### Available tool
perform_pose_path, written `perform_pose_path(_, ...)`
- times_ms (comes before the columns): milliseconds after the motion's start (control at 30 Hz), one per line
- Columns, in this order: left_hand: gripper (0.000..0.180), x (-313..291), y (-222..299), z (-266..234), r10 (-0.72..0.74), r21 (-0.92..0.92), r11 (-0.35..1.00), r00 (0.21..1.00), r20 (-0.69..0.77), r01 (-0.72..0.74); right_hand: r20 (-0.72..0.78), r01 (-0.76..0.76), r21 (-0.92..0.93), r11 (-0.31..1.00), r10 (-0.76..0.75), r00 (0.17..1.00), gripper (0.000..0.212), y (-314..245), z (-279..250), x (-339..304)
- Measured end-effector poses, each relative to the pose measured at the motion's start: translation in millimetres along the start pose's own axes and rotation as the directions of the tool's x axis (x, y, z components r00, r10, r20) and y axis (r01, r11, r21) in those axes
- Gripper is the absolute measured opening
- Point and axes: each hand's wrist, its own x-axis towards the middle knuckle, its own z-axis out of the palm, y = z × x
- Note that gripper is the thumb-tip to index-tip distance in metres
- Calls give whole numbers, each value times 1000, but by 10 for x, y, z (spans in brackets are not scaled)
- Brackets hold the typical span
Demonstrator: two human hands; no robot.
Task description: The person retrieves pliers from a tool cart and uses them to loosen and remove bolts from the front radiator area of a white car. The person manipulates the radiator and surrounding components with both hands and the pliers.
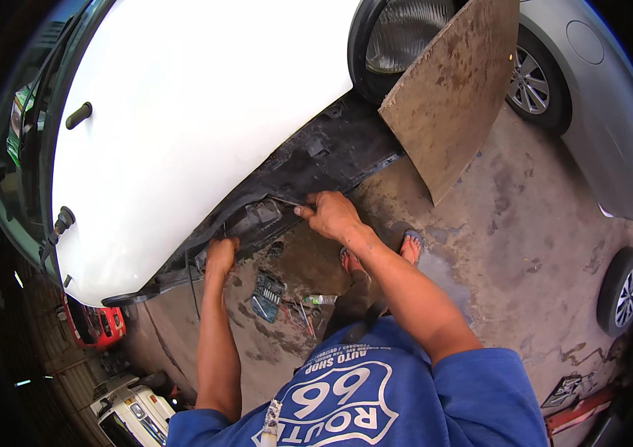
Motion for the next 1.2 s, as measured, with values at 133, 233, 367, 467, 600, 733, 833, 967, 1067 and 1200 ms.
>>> perform_pose_path(133, 39, -42, -151, -11, -178, -130, 971, 970, 165, 201, 32, -54, 2, 999, 54, 998, 51, 108, -68, -138)
perform_pose_path(233, 41, -122, -27, -42, -196, -114, 968, 959, 204, 222, 62, -67, 1, 998, 67, 996, 51, 150, -53, -292)
perform_pose_path(367, 46, -273, 222, -77, -276, 42, 961, 935, 224, 273, 98, -118, -113, 987, 129, 987, 51, 316, -77, -491)
perform_pose_path(467, 49, -397, 238, -153, -201, 256, 957, 946, 255, 135, 110, -144, -188, 972, 167, 980, 50, 516, -98, -662)
perform_pose_path(600, 51, -661, -61, -121, -165, 24, 986, 948, 273, 165, 86, -166, -208, 964, 187, 979, 45, 890, -142, -988)
perform_pose_path(733, 46, -1140, -638, 228, 128, -98, 990, 956, 265, -106, 26, -260, -79, 962, 263, 965, 38, 1302, -86, -1407)
perform_pose_path(833, 59, -1731, -1241, 763, 153, -378, 926, 915, 373, -1, 62, -310, 6, 951, 309, 949, 36, 1463, 47, -1745)
perform_pose_path(967, 47, -2522, -2201, 1497, 102, -389, 913, 856, 507, 121, 2, -61, -316, 947, 65, 998, 32, 1220, 369, -1867)
perform_pose_path(1067, 49, -3200, -2916, 1900, 33, -563, 749, 829, 558, 349, -15, 90, -365, 927, -103, 995, 29, 675, 579, -1597)
perform_pose_path(1200, 51, -3902, -3526, 2027, -110, -742, 380, 824, 556, 552, -163, 231, -444, 866, -331, 929, 25, -135, 806, -1065)
